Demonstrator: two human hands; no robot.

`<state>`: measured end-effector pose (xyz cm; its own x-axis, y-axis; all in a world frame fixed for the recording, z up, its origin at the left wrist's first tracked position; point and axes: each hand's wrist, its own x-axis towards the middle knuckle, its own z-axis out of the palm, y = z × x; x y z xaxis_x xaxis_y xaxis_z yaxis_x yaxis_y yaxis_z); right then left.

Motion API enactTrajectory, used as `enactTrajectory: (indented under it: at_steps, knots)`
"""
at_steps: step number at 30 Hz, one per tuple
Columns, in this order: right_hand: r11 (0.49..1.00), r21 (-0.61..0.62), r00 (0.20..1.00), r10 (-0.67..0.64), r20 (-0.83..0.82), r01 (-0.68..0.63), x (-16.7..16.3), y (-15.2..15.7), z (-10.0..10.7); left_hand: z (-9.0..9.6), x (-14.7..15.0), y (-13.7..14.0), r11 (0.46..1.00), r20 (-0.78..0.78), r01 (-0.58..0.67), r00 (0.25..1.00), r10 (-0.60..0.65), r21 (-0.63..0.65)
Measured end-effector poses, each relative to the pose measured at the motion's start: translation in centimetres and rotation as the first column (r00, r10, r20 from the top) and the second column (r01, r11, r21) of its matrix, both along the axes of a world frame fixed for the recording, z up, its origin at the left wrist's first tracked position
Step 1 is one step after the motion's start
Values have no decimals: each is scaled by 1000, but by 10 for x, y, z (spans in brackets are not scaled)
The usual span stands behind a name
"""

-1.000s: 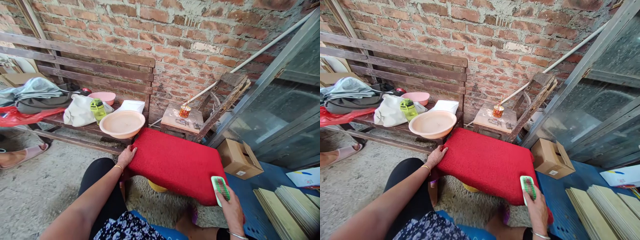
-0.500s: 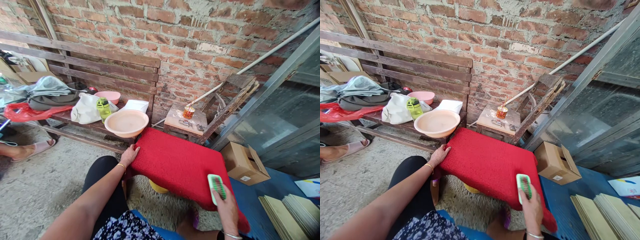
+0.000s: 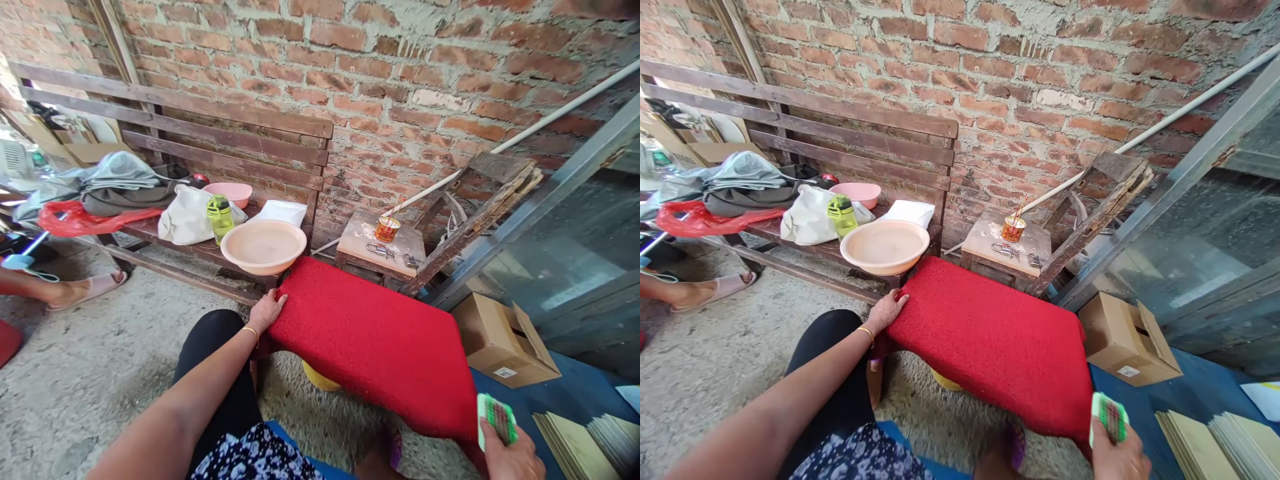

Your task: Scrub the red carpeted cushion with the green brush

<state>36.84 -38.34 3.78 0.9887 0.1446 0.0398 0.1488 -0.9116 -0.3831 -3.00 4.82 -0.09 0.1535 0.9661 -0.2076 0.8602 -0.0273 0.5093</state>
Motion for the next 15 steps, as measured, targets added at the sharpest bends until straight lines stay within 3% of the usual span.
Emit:
enactTrajectory:
  at_steps: [2,5,9,13,15]
  knots:
    - [1000,9,1000,10,-10,-10,-3,5,8,-1,1,0,1000,-8,-16,1000,16,5]
    - [967,80,970,244,-23,-241,-24,47,12,-4,1,-1,1000,-12,-22,1000,23,22]
    - [817,107,823,566,44,-567,-66,125,0,-8,1,0,999,-8,-12,1000,12,34]
    - [613,-29,609,789,73,-790,-97,174,-11,-9,0,1,999,-9,-14,1000,15,29]
    - [590,-78,587,808,56,-804,-95,181,-12,-10,-1,2,1000,-3,-16,1000,16,27]
